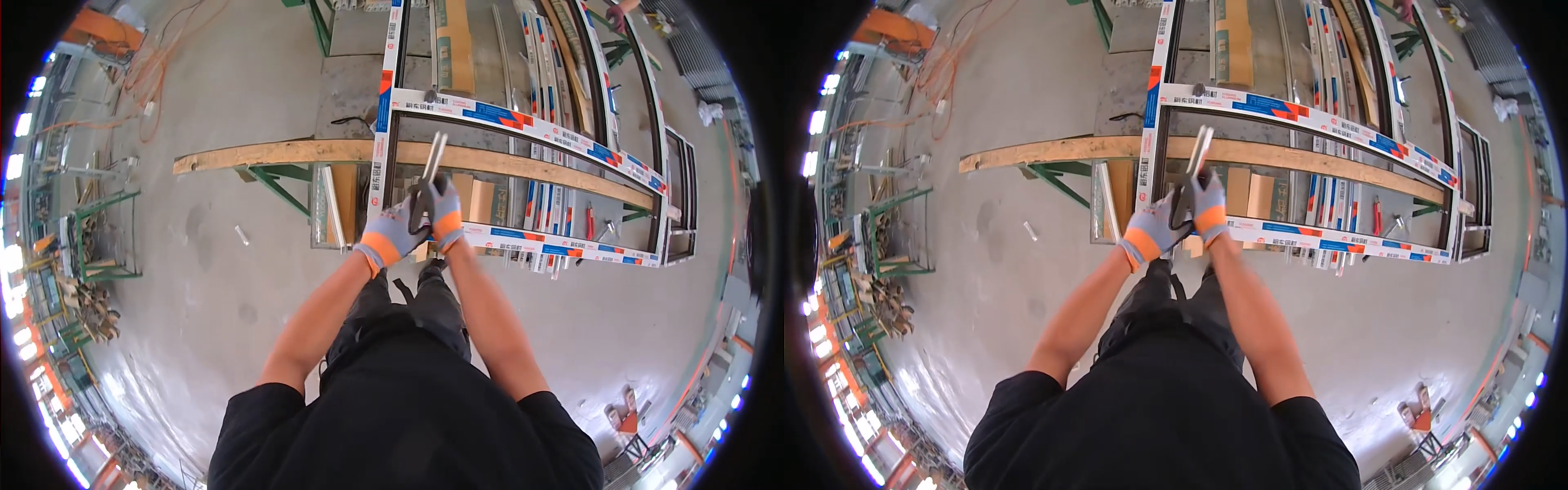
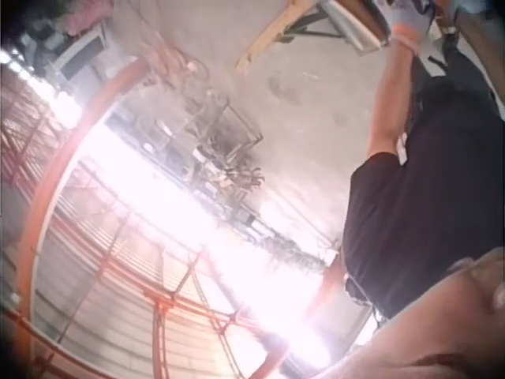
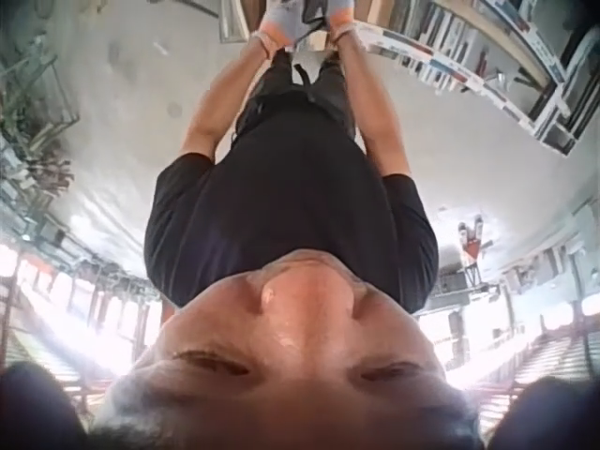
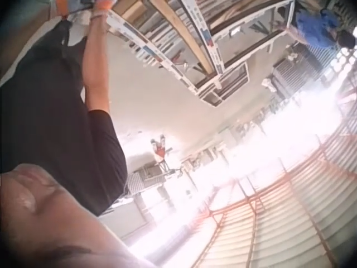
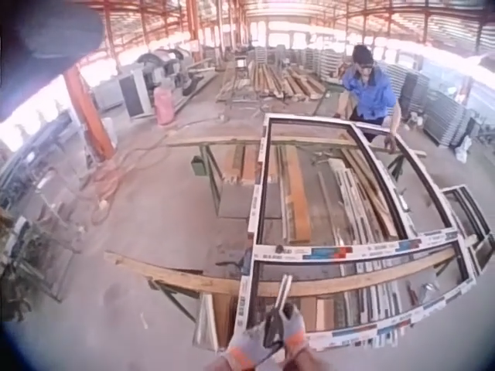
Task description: Assembling window frame components and moving the finished frame to a storage stack.
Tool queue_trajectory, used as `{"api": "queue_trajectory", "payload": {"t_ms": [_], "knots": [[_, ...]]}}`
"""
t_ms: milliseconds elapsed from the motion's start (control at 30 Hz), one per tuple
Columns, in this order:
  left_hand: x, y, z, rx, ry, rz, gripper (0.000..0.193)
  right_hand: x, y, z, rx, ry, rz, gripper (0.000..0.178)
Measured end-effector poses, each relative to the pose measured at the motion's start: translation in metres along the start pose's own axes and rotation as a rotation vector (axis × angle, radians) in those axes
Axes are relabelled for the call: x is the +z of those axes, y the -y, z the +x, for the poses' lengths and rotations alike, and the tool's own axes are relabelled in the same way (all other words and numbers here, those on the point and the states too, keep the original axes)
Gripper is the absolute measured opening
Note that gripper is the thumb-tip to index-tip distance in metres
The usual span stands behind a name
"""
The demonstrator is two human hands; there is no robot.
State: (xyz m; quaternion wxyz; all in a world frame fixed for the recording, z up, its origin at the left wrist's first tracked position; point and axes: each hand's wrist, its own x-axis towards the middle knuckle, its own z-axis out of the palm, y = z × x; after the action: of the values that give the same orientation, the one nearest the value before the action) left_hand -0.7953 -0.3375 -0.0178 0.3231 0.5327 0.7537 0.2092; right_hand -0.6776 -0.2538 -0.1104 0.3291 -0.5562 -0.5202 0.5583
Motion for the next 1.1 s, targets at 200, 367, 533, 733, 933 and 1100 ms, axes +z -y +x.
{"api": "queue_trajectory", "payload": {"t_ms": [200, 367, 533, 733, 933, 1100], "knots": [[-0.017, 0.081, 0.105, 0.05, -0.496, -0.068, 0.032, 0.054, 0.044, 0.047, 0.013, 0.054, -0.504, 0.034], [-0.006, 0.093, 0.13, -0.065, -0.362, -0.203, 0.034, 0.103, 0.057, 0.069, 0.05, -0.069, -0.568, 0.036], [-0.003, 0.1, 0.145, -0.082, -0.359, -0.32, 0.036, 0.122, 0.059, 0.081, 0.129, -0.092, -0.57, 0.036], [0.001, 0.107, 0.165, -0.054, -0.372, -0.379, 0.038, 0.124, 0.033, 0.101, 0.067, -0.114, -0.506, 0.038], [0.006, 0.115, 0.156, -0.078, -0.396, -0.362, 0.034, 0.127, 0.038, 0.103, 0.081, -0.122, -0.569, 0.042], [0.005, 0.13, 0.15, -0.062, -0.422, -0.353, 0.033, 0.141, 0.031, 0.089, 0.095, -0.111, -0.635, 0.042]]}}
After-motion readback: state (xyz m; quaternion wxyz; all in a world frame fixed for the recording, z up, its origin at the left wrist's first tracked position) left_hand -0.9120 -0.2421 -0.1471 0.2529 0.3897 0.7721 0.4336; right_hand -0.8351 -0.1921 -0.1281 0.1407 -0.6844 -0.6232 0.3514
